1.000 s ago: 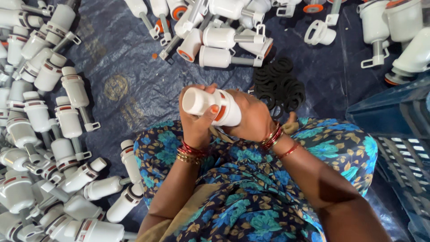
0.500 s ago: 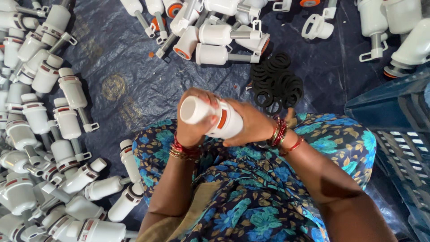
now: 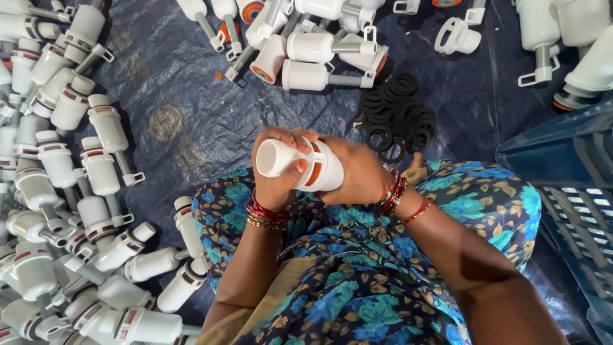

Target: The person assembles white plastic components by inserting black rubber rings and attaching white caps. The person handles the parts one at a time, repeatedly picking up components, inserting rings, and securing caps.

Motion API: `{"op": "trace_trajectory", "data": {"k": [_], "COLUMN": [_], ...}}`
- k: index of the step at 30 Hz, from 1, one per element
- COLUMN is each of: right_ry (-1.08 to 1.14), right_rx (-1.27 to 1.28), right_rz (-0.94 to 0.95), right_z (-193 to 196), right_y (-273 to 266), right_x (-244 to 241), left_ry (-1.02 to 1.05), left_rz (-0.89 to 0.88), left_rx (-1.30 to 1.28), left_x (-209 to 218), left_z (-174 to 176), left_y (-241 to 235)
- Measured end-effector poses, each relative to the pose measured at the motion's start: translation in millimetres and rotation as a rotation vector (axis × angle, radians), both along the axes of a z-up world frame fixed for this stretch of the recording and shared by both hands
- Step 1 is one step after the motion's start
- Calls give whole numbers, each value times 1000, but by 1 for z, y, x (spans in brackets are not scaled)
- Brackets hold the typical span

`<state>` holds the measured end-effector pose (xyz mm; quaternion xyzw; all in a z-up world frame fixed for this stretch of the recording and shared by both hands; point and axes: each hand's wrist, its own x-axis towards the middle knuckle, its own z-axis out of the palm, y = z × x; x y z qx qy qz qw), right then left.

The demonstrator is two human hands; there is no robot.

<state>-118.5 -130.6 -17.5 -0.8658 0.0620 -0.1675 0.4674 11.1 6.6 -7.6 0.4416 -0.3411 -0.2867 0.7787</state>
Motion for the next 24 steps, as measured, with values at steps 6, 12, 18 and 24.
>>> {"op": "trace_trajectory", "data": {"k": [6,12,18,24], "right_ry": [-42,-55,23,-146], "right_rx": [-13,-17,70,154], "right_rz": [0,37,93,128], "right_z": [1,-2,-7,-13], "right_y": [2,4,6,-5], "right_x": [-5,-6,-5,-2], "left_ry": [-23,-17,-59,-102], "left_rz": [-109,-237,-247,-70], "left_rx": [-18,-14,45,86], "left_x": [5,15,17,4], "left_z": [2,7,6,2], "left_y": [3,6,9,0]}}
